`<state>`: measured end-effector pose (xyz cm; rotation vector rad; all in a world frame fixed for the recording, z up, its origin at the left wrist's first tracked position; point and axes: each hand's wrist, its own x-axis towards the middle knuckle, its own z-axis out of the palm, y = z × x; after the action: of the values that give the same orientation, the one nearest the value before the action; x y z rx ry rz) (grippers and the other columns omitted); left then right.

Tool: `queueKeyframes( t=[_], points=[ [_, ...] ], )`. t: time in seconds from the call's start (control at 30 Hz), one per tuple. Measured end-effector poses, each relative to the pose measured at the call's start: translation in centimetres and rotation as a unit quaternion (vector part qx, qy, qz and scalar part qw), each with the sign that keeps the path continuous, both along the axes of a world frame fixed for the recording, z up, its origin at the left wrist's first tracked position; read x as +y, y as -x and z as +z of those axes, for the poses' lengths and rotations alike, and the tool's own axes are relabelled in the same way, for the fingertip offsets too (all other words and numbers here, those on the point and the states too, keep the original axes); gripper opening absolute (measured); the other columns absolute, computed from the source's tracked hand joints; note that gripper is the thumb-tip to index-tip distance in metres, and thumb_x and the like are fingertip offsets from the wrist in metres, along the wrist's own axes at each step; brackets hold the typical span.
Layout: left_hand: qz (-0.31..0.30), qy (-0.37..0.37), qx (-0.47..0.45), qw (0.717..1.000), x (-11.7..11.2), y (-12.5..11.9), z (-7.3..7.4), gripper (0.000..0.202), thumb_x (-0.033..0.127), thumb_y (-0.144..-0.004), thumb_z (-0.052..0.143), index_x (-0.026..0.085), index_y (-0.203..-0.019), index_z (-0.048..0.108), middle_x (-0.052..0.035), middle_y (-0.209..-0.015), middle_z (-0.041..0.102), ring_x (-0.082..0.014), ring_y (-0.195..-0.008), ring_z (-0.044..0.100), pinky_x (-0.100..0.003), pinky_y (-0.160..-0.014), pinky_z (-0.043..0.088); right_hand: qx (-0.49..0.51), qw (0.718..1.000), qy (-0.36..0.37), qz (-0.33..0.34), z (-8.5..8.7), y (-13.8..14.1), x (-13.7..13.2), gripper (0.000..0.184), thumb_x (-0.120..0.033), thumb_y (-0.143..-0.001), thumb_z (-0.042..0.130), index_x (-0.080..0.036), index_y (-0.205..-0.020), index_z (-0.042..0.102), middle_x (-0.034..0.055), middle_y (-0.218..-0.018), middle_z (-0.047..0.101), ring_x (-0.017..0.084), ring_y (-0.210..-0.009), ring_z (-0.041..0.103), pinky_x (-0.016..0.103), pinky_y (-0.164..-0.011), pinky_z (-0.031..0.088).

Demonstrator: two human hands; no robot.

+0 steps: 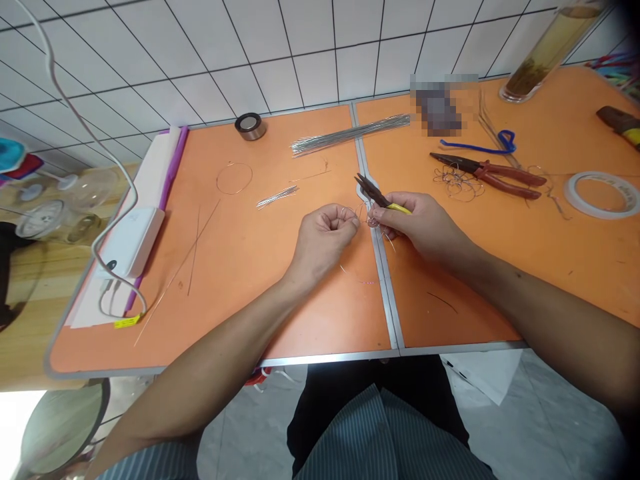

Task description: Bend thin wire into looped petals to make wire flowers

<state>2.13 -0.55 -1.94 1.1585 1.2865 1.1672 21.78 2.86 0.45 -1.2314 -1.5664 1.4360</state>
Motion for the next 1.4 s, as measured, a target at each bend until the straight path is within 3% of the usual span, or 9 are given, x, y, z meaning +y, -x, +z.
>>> queueKeyframes(
  t=[0.23,0.57,0.9,1.17,1.4],
  points=[
    [-0.004,-0.004,0.000,1.000,0.02,0.09,-0.20,0.015,0.024,-0.087,0.076,0.021,-0.077,0.065,0.0059,-0.059,0.050,-0.0086,-0.052,0.036,-0.027,-0.052,0.028,0.016,1.000,0.020,0.001,-0.37,0.01,0.15,0.011,-0.027,-0.092,0.078,-0.020,-0.084,0.075,0.0015,-0.076,0.066,0.015,-0.070,0.054,0.030,-0.066,0.041],
    [-0.007,-0.001,0.007,1.000,-0.06,0.01,-0.24,0.015,0.023,-0.087,0.076,0.021,-0.077,0.065,0.0062,-0.059,0.049,-0.0086,-0.051,0.035,-0.026,-0.052,0.027,-0.032,0.999,-0.010,0.016,-0.17,0.00,-0.05,0.005,-0.023,-0.089,0.080,-0.020,-0.089,0.077,-0.0038,-0.068,0.054,0.012,-0.062,0.042,0.030,-0.060,0.028],
    [-0.009,-0.002,-0.002,1.000,-0.02,0.21,-0.43,0.014,0.023,-0.089,0.074,0.022,-0.078,0.066,0.0055,-0.060,0.052,-0.0092,-0.051,0.038,-0.028,-0.052,0.028,0.008,1.000,0.010,0.002,-0.45,-0.13,0.28,0.006,-0.024,-0.087,0.079,-0.021,-0.083,0.076,0.0023,-0.079,0.069,0.015,-0.070,0.057,0.030,-0.067,0.045],
    [-0.015,0.004,-0.002,1.000,-0.14,0.10,-0.12,0.013,0.025,-0.088,0.075,0.022,-0.078,0.067,0.0057,-0.059,0.050,-0.0094,-0.051,0.036,-0.027,-0.052,0.027,0.006,0.999,0.026,0.019,0.11,-0.22,0.21,0.010,-0.020,-0.083,0.080,-0.021,-0.078,0.072,0.0019,-0.077,0.064,0.015,-0.069,0.052,0.031,-0.065,0.040],
    [-0.018,0.007,0.010,1.000,-0.23,-0.04,0.08,0.015,0.023,-0.087,0.074,0.022,-0.076,0.063,0.0060,-0.059,0.048,-0.0090,-0.050,0.035,-0.026,-0.051,0.026,-0.018,0.999,0.003,0.046,-0.21,-0.58,0.19,0.016,-0.027,-0.088,0.082,-0.023,-0.081,0.068,-0.0015,-0.071,0.055,0.015,-0.065,0.044,0.032,-0.062,0.029]
  ],
)
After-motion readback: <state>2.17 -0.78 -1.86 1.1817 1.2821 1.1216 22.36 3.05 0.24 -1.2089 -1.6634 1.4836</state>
